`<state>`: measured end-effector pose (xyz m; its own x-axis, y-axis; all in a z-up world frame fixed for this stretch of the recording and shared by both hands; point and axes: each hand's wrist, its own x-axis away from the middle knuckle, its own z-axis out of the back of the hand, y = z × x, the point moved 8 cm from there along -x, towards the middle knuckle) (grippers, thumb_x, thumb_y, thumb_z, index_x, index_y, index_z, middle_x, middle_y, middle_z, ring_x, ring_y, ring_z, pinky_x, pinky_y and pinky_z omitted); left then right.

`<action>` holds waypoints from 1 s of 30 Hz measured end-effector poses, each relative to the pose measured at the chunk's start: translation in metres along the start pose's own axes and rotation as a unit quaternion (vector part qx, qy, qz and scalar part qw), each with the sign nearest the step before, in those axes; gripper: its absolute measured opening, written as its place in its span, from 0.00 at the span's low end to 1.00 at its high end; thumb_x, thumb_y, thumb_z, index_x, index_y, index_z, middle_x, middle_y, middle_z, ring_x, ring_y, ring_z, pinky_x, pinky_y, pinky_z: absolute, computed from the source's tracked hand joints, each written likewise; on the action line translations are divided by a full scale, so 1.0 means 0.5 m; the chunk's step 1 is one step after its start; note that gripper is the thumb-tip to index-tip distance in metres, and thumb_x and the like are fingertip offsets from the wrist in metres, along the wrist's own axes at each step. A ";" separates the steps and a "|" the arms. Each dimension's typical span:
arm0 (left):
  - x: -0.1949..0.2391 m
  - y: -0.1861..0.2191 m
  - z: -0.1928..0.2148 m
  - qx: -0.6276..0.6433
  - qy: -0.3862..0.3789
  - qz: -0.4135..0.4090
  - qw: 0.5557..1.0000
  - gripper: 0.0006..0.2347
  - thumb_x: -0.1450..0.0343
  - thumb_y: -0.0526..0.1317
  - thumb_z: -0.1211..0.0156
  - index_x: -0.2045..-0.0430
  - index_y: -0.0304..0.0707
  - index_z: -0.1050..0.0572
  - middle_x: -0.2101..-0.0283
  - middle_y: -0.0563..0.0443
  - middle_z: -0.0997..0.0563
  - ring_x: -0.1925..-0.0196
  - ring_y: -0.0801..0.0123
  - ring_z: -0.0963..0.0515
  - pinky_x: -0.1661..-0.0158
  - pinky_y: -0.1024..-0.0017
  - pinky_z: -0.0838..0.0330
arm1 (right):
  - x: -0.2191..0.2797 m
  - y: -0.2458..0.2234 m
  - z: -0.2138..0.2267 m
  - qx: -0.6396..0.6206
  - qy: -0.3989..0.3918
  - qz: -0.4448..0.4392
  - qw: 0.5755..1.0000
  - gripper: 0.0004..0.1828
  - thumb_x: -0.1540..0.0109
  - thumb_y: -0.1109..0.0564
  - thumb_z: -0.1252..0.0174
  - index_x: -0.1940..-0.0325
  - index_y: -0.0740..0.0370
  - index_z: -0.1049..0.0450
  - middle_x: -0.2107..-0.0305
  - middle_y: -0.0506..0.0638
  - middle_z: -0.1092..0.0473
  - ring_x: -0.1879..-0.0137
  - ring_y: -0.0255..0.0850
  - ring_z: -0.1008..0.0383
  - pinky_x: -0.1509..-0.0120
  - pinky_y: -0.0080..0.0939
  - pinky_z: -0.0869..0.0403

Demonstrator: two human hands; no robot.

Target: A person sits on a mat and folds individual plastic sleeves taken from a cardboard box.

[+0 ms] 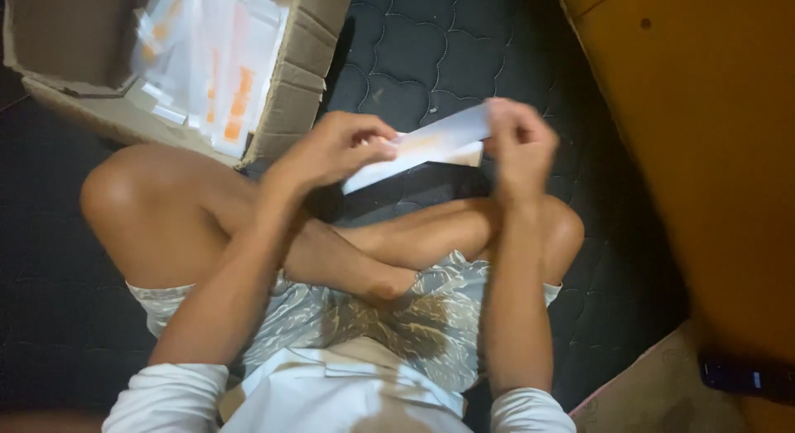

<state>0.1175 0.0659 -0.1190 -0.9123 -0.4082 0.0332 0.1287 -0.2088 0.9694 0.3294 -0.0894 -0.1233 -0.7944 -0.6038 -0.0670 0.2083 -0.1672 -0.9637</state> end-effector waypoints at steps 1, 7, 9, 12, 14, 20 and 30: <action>0.006 0.018 0.012 0.000 -0.001 -0.001 1.000 0.08 0.32 0.34 0.33 0.60 0.37 0.18 0.74 0.41 0.19 0.68 0.67 0.26 0.66 0.65 0.31 | 0.000 0.001 0.019 0.000 0.002 0.000 1.000 0.06 0.33 0.49 0.34 0.58 0.51 0.18 0.73 0.44 0.26 0.72 0.31 0.29 0.67 0.32 0.26; 0.000 0.004 0.073 -0.029 0.082 0.056 0.995 0.05 0.30 0.33 0.33 0.62 0.38 0.16 0.77 0.45 0.19 0.76 0.69 0.24 0.72 0.70 0.30 | 0.007 0.034 0.051 -0.012 -0.016 -0.067 0.998 0.04 0.33 0.57 0.35 0.55 0.57 0.18 0.74 0.49 0.26 0.72 0.33 0.25 0.70 0.29 0.26; 0.002 -0.003 0.081 -0.108 0.110 0.054 0.987 0.03 0.27 0.35 0.33 0.64 0.41 0.16 0.74 0.46 0.18 0.74 0.62 0.19 0.71 0.68 0.28 | 0.009 0.060 0.042 -0.004 -0.059 -0.098 0.993 0.12 0.37 0.61 0.34 0.49 0.62 0.22 0.73 0.50 0.25 0.71 0.33 0.23 0.69 0.26 0.27; -0.008 -0.047 0.073 -0.160 0.134 0.052 0.977 0.02 0.27 0.39 0.33 0.65 0.45 0.16 0.72 0.48 0.18 0.68 0.59 0.17 0.68 0.67 0.26 | 0.017 0.052 0.038 0.017 -0.074 -0.133 0.988 0.12 0.36 0.61 0.38 0.49 0.61 0.24 0.70 0.49 0.23 0.69 0.31 0.21 0.69 0.23 0.28; -0.012 -0.050 0.070 -0.166 0.135 0.045 0.976 0.03 0.26 0.37 0.35 0.64 0.42 0.16 0.71 0.45 0.19 0.67 0.56 0.18 0.66 0.65 0.26 | 0.012 0.066 0.032 0.054 -0.078 -0.130 0.987 0.09 0.35 0.60 0.39 0.50 0.60 0.22 0.72 0.49 0.23 0.70 0.32 0.23 0.69 0.26 0.28; -0.022 -0.108 0.056 -0.200 0.123 0.033 0.972 0.06 0.24 0.35 0.41 0.59 0.40 0.18 0.66 0.39 0.22 0.61 0.46 0.19 0.60 0.58 0.26 | -0.002 0.124 0.056 0.209 -0.064 -0.071 0.973 0.05 0.37 0.56 0.35 0.59 0.51 0.16 0.74 0.46 0.24 0.67 0.35 0.26 0.62 0.36 0.30; -0.030 -0.167 0.030 -0.250 0.134 0.102 0.953 0.05 0.27 0.33 0.39 0.63 0.39 0.17 0.65 0.39 0.22 0.59 0.45 0.19 0.59 0.53 0.24 | -0.021 0.215 0.057 0.340 -0.062 -0.130 0.930 0.08 0.44 0.52 0.31 0.61 0.45 0.17 0.73 0.46 0.22 0.60 0.48 0.20 0.54 0.47 0.25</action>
<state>0.1146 0.1029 -0.1968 -0.7242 -0.6848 0.0810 0.5238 -0.4699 0.7105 0.3763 -0.1232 -0.2189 -0.8045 -0.5534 0.2159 0.3652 -0.7474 -0.5550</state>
